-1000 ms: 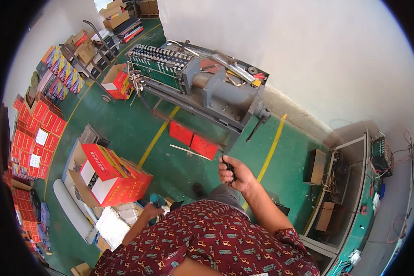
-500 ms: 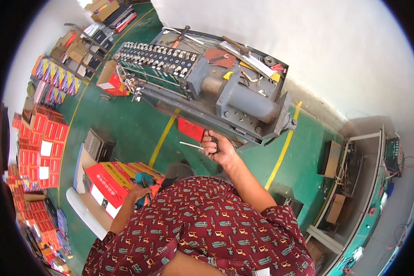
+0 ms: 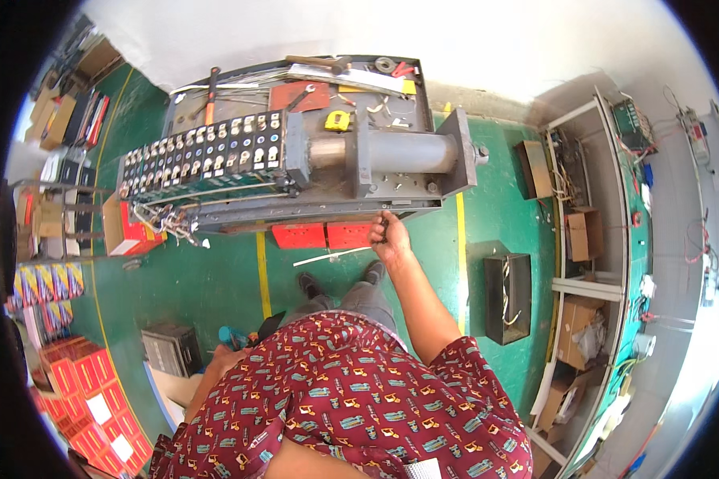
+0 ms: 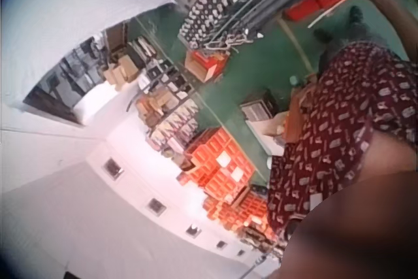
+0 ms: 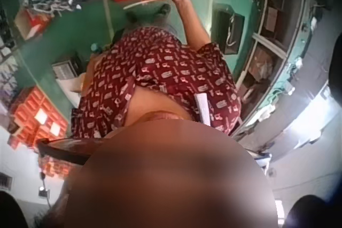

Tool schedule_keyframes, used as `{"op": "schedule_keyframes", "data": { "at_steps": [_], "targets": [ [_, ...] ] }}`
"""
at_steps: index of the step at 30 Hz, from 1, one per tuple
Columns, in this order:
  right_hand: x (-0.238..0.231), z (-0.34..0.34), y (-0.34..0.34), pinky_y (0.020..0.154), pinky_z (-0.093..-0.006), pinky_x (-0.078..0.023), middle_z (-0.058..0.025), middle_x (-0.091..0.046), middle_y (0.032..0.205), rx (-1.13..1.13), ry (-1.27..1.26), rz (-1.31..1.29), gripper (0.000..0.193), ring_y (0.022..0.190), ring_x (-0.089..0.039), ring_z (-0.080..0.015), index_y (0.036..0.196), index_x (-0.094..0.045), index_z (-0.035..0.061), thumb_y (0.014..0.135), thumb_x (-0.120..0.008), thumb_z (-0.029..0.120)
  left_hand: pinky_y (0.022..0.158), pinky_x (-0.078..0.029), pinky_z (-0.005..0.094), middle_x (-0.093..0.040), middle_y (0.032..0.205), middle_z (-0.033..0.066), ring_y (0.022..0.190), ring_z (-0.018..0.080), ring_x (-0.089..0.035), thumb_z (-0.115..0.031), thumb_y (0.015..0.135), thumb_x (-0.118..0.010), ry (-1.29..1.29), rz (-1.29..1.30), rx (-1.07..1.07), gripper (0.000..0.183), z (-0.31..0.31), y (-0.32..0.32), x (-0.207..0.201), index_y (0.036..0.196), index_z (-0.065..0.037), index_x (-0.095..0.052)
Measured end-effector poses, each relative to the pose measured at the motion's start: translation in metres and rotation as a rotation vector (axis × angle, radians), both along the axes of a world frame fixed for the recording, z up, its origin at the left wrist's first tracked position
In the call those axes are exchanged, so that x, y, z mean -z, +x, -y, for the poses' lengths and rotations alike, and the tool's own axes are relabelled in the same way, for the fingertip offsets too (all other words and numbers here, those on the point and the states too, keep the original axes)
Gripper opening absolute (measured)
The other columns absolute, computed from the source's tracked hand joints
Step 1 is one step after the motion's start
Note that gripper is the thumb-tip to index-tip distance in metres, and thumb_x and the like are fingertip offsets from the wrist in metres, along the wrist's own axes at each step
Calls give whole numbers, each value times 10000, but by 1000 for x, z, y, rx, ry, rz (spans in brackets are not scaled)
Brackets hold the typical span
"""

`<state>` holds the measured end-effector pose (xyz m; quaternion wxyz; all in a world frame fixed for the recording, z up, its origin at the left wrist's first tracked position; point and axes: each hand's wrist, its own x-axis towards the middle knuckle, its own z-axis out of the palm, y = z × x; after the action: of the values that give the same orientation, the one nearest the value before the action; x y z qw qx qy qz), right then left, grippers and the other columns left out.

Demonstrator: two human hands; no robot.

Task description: The person uses a cordless drill and pliers to fasten components and connect wires on a large battery pack assembly. They repeatedly drill into terminals, strip wire ends, and attach connectors to the battery cells.

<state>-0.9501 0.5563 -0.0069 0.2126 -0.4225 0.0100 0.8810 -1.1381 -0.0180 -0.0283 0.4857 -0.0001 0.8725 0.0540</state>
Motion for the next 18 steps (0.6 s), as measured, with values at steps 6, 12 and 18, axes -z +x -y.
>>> {"op": "schedule_keyframes", "data": {
  "at_steps": [6,12,18],
  "targets": [
    [24,-47,-24,474,-253,-289,33,-413,687,594,127,99,221,542,-346,-106,838,-481,148,1048,-454,214,658,-530,395,-702,721,129,719,216,-686,-349,666,-893,5,-23,79,422,-28,-44,-40,683,18,-686],
    [24,-91,-53,461,-286,-390,-24,-534,750,909,64,183,176,577,-479,-151,856,-507,97,992,-464,200,737,-563,376,-757,897,110,787,215,-707,-278,650,-850,104,33,172,365,-49,-41,-51,924,-46,-783],
    [6,-113,-62,731,-430,-587,-95,-700,1048,904,57,357,268,854,-665,-271,1105,-655,45,1003,-464,204,753,-560,402,-740,877,105,821,218,-707,-272,684,-851,226,42,143,349,-38,-26,-45,948,-63,-759]
  ]
}}
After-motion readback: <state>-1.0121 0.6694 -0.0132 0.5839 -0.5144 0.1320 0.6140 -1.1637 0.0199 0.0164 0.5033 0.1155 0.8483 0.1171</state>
